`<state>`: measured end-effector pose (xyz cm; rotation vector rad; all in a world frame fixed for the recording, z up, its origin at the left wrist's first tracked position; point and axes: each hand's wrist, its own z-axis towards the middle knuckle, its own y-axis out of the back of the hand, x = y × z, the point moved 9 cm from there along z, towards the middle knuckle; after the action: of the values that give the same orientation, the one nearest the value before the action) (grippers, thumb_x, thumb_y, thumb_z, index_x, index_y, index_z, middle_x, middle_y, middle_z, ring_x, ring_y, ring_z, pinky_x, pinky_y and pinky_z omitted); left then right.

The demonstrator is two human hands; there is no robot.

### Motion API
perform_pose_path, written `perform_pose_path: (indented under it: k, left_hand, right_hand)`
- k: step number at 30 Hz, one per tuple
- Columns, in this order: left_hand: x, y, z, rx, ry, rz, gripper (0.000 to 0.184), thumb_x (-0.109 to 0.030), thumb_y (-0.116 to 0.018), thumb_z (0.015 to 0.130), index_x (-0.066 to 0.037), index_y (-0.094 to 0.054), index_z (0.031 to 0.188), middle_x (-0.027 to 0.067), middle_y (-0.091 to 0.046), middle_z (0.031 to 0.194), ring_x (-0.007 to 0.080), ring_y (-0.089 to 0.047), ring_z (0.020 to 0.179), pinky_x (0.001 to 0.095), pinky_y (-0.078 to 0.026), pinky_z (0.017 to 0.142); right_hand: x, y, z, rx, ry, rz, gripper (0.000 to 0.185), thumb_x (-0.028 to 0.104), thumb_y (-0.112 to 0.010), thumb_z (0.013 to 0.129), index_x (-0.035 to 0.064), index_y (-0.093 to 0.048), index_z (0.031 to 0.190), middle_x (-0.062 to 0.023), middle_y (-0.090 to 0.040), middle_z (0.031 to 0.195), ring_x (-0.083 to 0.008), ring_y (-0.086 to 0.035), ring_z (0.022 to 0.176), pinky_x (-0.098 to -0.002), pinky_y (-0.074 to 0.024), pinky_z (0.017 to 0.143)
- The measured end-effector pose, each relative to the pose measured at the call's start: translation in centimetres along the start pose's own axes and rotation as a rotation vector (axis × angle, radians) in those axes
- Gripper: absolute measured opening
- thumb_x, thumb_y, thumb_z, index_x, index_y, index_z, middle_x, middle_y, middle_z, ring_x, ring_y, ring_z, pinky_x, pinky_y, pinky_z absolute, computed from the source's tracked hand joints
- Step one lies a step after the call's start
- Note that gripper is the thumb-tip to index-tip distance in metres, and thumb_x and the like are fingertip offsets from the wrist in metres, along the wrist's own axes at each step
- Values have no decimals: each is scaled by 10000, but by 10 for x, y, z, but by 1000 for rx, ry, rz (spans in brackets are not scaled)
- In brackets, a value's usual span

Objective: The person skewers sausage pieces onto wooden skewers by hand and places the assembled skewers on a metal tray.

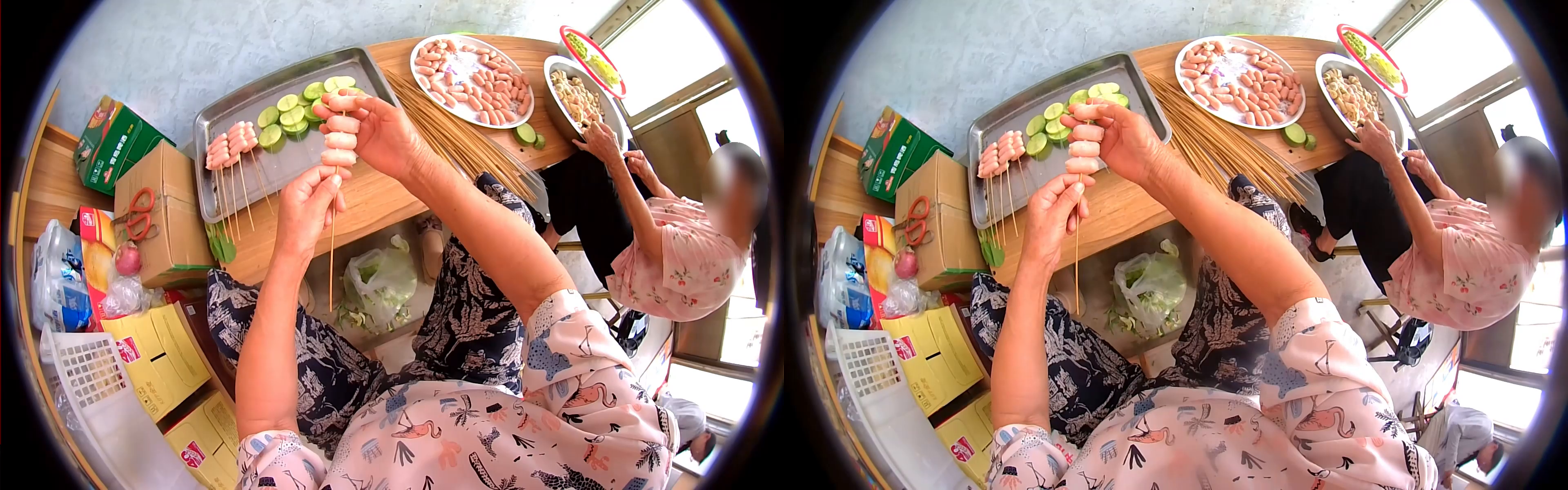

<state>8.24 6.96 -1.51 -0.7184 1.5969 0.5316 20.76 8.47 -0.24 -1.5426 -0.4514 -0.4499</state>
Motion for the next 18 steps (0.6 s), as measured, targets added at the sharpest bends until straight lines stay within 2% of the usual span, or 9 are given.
perform_pose_path:
  k: [1, 3, 6, 7, 9, 10, 13, 14, 18]
  left_hand:
    - [0, 0, 0, -5, 9, 0, 189, -177, -510, 963, -39, -628, 1015, -17, -551, 653, 7, -397, 480, 148, -285, 438]
    - [0, 0, 0, -7, 5, 6, 191, -182, -511, 963, -41, -628, 1016, -20, -550, 654, 6, -398, 484, 148, -286, 441]
    - [-1, 2, 2, -28, -8, -5, 178, -168, -518, 951, -38, -629, 1001, -19, -555, 650, 11, -399, 481, 158, -294, 439]
    - [-3, 4, 2, -48, -18, -23, 161, -149, -524, 940, -35, -629, 984, -16, -560, 645, 15, -398, 475, 167, -301, 434]
    - [-4, 7, 5, -56, -43, -58, 160, -149, -525, 941, -37, -630, 989, -15, -559, 647, 17, -403, 478, 169, -304, 433]
    - [-6, 9, 5, -64, -68, -93, 159, -150, -527, 943, -40, -630, 993, -14, -557, 649, 19, -409, 481, 171, -308, 433]
    - [-4, 10, 5, -64, -44, -90, 158, -154, -528, 944, -48, -634, 996, -13, -555, 650, 22, -415, 481, 174, -316, 433]
    - [-2, 10, 5, -66, -45, -90, 158, -154, -528, 944, -48, -634, 996, -13, -555, 650, 22, -415, 481, 174, -316, 433]
    - [5, 3, 4, -36, 7, -60, 173, -175, -526, 951, -56, -634, 1015, -21, -548, 650, 19, -413, 479, 166, -309, 430]
  right_hand:
    - [-1, 1, 1, 0, -1, 0, 341, 204, -403, 934, -13, -523, 1168, -163, -571, 1203, -231, -547, 1027, -365, -400, 1008]
    - [-1, -1, 3, 36, 25, -47, 334, 267, -460, 928, -17, -530, 1089, -83, -601, 986, -170, -548, 823, -326, -443, 714]
    - [-6, -15, 0, 194, -56, 3, 318, 282, -470, 935, 7, -520, 1087, -51, -603, 936, -161, -561, 771, -314, -434, 671]
    - [-11, -19, -1, 195, -57, 3, 318, 282, -470, 935, 7, -520, 1087, -51, -603, 936, -161, -561, 771, -314, -434, 671]
    - [-12, -4, -4, -73, 82, -75, 306, 293, -489, 938, 36, -515, 1103, -44, -606, 927, -173, -577, 753, -304, -440, 666]
    - [-23, -5, -3, 0, -33, -89, 285, 270, -503, 940, 59, -510, 1131, -74, -609, 928, -195, -591, 794, -304, -451, 680]
    - [-29, -2, -1, -42, 41, -97, 272, 245, -502, 945, 54, -511, 1138, -116, -614, 941, -211, -605, 811, -310, -463, 704]
    - [-31, 1, 2, 38, 32, -110, 331, 292, -545, 935, 21, -497, 1119, -150, -630, 1037, -270, -584, 1045, -379, -464, 900]
    - [-31, 6, -1, -86, -24, -187, 294, 265, -532, 943, 26, -496, 1110, -158, -632, 1031, -253, -611, 985, -339, -503, 826]
